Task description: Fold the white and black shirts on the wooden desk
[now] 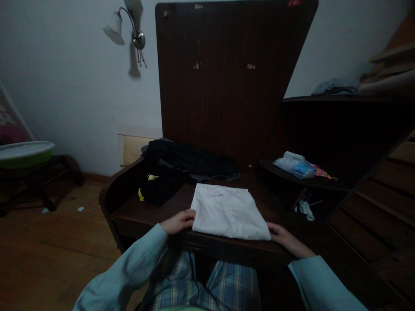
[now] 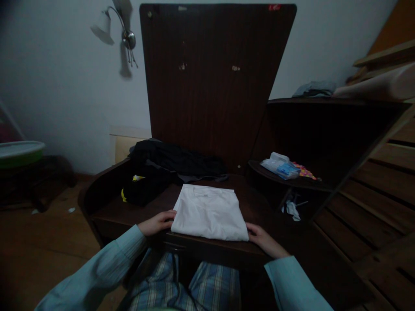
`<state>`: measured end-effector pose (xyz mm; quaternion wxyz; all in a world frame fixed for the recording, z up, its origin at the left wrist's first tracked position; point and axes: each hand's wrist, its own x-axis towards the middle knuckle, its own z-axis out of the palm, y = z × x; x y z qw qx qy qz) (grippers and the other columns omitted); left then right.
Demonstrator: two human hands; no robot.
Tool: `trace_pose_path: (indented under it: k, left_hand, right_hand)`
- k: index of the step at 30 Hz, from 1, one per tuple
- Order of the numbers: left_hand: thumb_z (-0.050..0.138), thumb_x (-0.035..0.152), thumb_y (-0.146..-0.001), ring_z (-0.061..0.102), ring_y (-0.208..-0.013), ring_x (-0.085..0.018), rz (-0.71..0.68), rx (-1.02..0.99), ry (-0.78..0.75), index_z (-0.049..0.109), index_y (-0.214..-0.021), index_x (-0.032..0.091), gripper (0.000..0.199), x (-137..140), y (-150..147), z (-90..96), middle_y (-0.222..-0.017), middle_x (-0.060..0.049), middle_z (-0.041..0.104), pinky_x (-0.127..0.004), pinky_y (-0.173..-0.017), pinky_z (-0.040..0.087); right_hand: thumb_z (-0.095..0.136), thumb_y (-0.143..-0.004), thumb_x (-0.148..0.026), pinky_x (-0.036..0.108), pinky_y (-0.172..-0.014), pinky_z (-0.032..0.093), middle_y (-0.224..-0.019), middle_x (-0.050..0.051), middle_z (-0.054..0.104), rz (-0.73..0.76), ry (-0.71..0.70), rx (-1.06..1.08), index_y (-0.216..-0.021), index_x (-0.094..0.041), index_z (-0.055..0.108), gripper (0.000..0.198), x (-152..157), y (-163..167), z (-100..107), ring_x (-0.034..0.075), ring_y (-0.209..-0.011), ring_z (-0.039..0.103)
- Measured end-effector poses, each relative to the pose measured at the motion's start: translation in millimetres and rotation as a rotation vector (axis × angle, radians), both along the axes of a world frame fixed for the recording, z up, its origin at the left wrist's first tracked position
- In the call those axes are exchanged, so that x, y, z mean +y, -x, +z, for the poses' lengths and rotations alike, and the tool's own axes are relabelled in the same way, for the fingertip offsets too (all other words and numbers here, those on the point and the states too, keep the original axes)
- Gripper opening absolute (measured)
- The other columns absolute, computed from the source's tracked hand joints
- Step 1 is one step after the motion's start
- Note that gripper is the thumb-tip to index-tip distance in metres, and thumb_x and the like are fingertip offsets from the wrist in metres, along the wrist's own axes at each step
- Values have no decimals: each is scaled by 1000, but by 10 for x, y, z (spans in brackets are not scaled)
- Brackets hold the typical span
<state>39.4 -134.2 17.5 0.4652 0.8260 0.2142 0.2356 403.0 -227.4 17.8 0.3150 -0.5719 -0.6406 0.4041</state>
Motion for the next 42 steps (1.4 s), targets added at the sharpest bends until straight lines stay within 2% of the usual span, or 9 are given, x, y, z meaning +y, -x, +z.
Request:
trace_pose_path:
  k: [6,10,15,19,24,30,34,37,42]
  left_hand:
    - [60,51,-66,42,-65,-11,164,-142,303,53,-71,15,37,44,22,-69,-67,3,47,-23,-66,35]
    - [63,51,-62,40,-63,-10,245,-222,377,51,-69,15,39,51,32,-72,-67,3,46,-22,-62,32]
    - [60,50,-66,44,-70,-12,302,-263,312,51,-68,15,36,3,53,-47,-75,0,50,-24,-68,34]
    - [55,49,-71,46,-76,-15,314,-225,162,52,-69,15,34,-101,94,-47,-77,-2,51,-26,-73,35]
    - [49,47,-75,48,-77,-16,398,-196,81,51,-71,16,31,-191,152,-74,-78,-3,52,-27,-73,37]
    - [47,44,-77,48,-79,-16,314,-54,0,55,-72,15,30,-205,166,-23,-78,-3,52,-27,-77,37]
    - [46,44,-78,49,-81,-17,294,-25,10,59,-72,15,33,-241,102,34,-79,-3,53,-26,-78,36]
    - [59,43,-68,48,-75,-16,338,-22,104,58,-66,14,29,-249,22,52,-73,-1,52,-25,-71,36]
    - [66,44,-60,48,-68,-13,332,-187,479,55,-70,14,33,-234,-80,55,-68,2,54,-23,-65,35]
  right_hand:
    - [61,-53,-63,44,-90,37,-98,10,65,-86,4,117,-86,-18,66,55,-17,-1,-16,31,-99,53]
    - [64,-51,-61,40,-81,42,-84,7,65,-161,-45,229,-77,-19,62,49,-18,-45,-87,27,-86,57]
    - [64,-53,-60,35,-73,44,-74,5,62,-228,-112,299,-74,-19,58,46,-28,-69,-124,22,-75,57]
    - [65,-50,-60,34,-71,43,-71,4,61,-242,-118,233,-71,-19,59,46,-52,-69,-101,23,-74,55]
    - [62,-54,-60,35,-74,44,-72,3,61,-286,-138,132,-69,-19,59,44,-102,-85,-86,24,-77,56]
    - [59,-57,-61,38,-83,41,-81,6,64,-197,-83,27,-73,-19,64,45,-174,-81,-28,28,-89,55]
    - [53,-59,-67,40,-86,39,-87,7,66,-196,-55,64,-76,-18,67,53,-182,-34,7,29,-93,54]
    - [59,-55,-64,37,-80,42,-78,6,65,-205,-30,40,-69,-18,66,49,-174,57,36,28,-83,56]
    - [59,-56,-62,31,-72,44,-72,3,63,-217,-40,72,-67,-18,61,46,-169,139,54,23,-76,56]
